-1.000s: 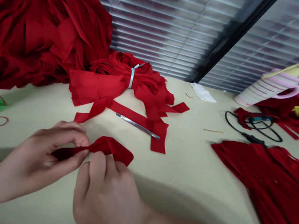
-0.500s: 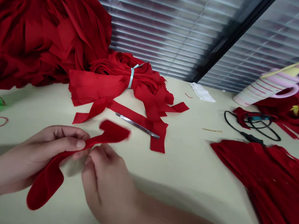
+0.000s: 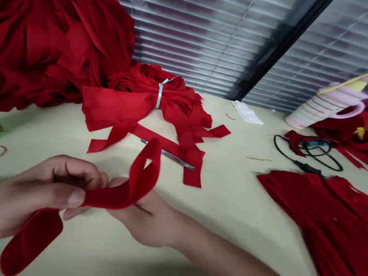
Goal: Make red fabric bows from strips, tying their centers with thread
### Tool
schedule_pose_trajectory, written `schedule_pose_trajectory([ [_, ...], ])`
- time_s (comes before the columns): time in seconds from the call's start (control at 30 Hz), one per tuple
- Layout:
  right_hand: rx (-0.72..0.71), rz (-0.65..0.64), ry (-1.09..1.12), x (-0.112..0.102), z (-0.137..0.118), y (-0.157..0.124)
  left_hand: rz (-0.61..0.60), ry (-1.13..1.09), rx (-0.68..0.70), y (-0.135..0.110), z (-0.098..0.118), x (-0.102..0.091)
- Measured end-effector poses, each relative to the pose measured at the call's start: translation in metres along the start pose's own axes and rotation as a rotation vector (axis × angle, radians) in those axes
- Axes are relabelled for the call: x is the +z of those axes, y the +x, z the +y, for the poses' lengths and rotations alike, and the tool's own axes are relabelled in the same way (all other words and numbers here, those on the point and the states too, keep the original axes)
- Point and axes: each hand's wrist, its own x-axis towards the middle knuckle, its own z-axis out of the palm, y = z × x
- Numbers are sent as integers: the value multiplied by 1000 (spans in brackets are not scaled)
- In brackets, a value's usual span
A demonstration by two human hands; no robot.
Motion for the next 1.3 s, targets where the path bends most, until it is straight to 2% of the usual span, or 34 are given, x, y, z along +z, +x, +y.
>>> schedule_pose_trajectory([
  [0.07, 85, -26, 67, -4, -1, 1, -41, 111, 25, -3, -1, 2],
  [0.13, 144, -87, 79, -10, -4, 1, -53, 285, 114, -6, -4, 6],
  [0.2, 121, -147, -52, -13, -8, -1, -72, 502, 249, -8, -8, 10],
  [0.27, 10, -132, -332, -10, -13, -4, -70, 755, 368, -7, -11, 11],
  [0.33, -108, -43, -713, -1, -16, -8, -49, 972, 435, -6, -14, 9],
  [0.4, -219, 54, -1090, 13, -16, -12, -3, 1070, 459, -3, -15, 6],
  [0.47, -330, 118, -1368, 26, -13, -16, 8, 1086, 458, -2, -16, 3],
  [0.57, -393, 182, -1542, 37, -6, -18, 34, 1059, 486, 0, -15, 1],
  [0.63, -398, 289, -1580, 41, 0, -18, 95, 1016, 489, 2, -16, 0],
  [0.73, -387, 435, -1630, 45, 8, -16, 180, 905, 418, 3, -20, 1],
  [0.8, -367, 473, -1653, 46, 12, -15, 218, 801, 331, 3, -21, 3],
  [1.07, -355, 511, -1654, 47, 12, -13, 309, 295, -21, 4, -14, 12],
  [1.2, -368, 558, -1671, 47, 10, -12, 303, 89, -102, 7, -14, 11],
  [1.3, -366, 597, -1679, 49, 6, -12, 266, -108, -108, 6, -17, 10],
])
